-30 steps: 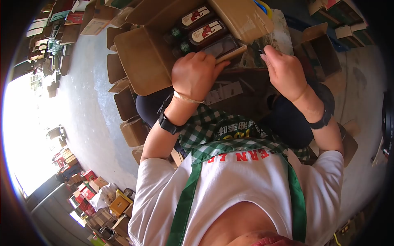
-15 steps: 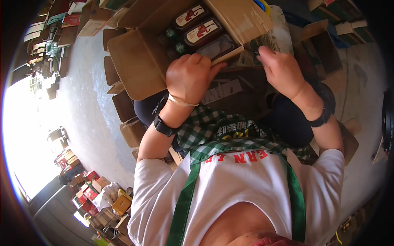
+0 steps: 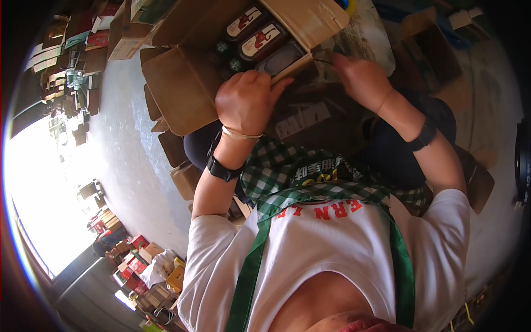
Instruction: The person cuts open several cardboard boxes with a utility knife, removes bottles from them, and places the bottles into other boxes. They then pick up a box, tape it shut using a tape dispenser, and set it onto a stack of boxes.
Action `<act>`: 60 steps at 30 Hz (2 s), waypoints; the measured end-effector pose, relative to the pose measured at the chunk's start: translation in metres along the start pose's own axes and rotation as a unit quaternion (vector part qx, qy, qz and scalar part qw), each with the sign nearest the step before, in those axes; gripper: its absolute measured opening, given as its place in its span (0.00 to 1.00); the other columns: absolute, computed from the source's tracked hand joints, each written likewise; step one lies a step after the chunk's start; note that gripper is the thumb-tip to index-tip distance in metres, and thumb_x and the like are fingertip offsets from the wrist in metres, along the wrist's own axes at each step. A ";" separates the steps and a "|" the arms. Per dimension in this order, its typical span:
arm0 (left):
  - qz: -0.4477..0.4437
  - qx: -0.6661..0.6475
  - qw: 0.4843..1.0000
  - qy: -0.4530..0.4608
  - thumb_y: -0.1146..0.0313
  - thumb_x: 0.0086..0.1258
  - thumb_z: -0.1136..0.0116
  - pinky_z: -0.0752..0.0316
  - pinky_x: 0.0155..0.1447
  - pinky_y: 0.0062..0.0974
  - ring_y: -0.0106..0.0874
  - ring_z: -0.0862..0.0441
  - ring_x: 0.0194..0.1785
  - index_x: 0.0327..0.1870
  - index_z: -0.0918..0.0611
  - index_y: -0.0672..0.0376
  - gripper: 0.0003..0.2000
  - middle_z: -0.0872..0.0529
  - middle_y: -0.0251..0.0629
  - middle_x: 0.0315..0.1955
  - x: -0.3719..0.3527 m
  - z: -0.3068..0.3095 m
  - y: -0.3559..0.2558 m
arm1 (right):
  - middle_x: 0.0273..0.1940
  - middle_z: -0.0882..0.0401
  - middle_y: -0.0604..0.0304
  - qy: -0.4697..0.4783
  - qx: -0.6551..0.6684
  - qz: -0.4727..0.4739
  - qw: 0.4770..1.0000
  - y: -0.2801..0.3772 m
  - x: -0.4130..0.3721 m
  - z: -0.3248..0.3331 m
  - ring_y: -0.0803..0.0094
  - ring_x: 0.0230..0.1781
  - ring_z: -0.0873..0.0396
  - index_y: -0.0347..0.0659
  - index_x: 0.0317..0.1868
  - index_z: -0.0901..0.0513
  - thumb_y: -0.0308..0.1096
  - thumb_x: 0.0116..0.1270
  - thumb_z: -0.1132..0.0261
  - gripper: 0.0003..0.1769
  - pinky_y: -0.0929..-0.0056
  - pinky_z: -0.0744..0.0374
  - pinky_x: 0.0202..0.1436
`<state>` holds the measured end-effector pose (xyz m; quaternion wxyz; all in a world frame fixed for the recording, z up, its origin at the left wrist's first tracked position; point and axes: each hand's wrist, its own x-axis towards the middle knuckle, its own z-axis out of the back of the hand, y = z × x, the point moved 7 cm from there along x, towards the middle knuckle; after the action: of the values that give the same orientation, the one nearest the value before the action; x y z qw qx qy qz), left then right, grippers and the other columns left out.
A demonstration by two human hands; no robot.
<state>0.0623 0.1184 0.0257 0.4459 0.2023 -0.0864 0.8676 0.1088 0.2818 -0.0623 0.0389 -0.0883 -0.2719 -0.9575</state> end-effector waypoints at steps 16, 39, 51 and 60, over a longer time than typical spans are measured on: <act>-0.253 0.045 0.900 0.352 0.60 0.53 0.37 0.36 0.64 0.39 0.39 0.32 0.63 0.56 0.24 0.50 0.26 0.22 0.37 0.53 0.001 0.008 0.103 | 0.20 0.30 0.67 -0.024 0.515 -0.262 0.816 -0.034 -0.018 0.033 0.84 0.16 0.34 0.40 0.33 0.25 0.39 0.73 0.49 0.13 0.86 0.37 0.19; -0.018 -0.038 0.999 -0.028 0.52 0.50 0.32 0.34 0.27 0.30 0.35 0.27 0.23 0.16 0.27 0.56 0.19 0.28 0.34 0.15 0.004 -0.006 -0.013 | 0.17 0.27 0.54 -0.077 -0.023 0.054 0.995 0.059 -0.021 0.065 0.56 0.17 0.25 0.41 0.27 0.32 0.29 0.63 0.41 0.09 0.64 0.28 0.18; -0.048 -0.077 0.996 0.007 0.60 0.49 0.33 0.32 0.31 0.32 0.37 0.26 0.27 0.23 0.26 0.57 0.14 0.26 0.36 0.19 0.005 -0.003 -0.010 | 0.17 0.26 0.51 -0.044 -0.039 0.078 0.995 0.044 -0.020 0.051 0.53 0.20 0.23 0.40 0.30 0.29 0.29 0.59 0.41 0.04 0.59 0.26 0.23; -0.050 -0.060 0.997 0.018 0.60 0.50 0.33 0.32 0.31 0.32 0.38 0.26 0.27 0.24 0.25 0.57 0.14 0.26 0.37 0.20 -0.001 -0.005 -0.013 | 0.19 0.25 0.49 -0.022 -0.003 0.040 0.999 0.020 -0.035 0.013 0.50 0.22 0.24 0.39 0.32 0.29 0.31 0.62 0.41 0.05 0.56 0.27 0.23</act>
<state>0.0719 0.1272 0.0204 0.5013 0.1635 -0.1199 0.8412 0.1470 0.2726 -0.0475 0.0708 -0.1203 -0.2658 -0.9539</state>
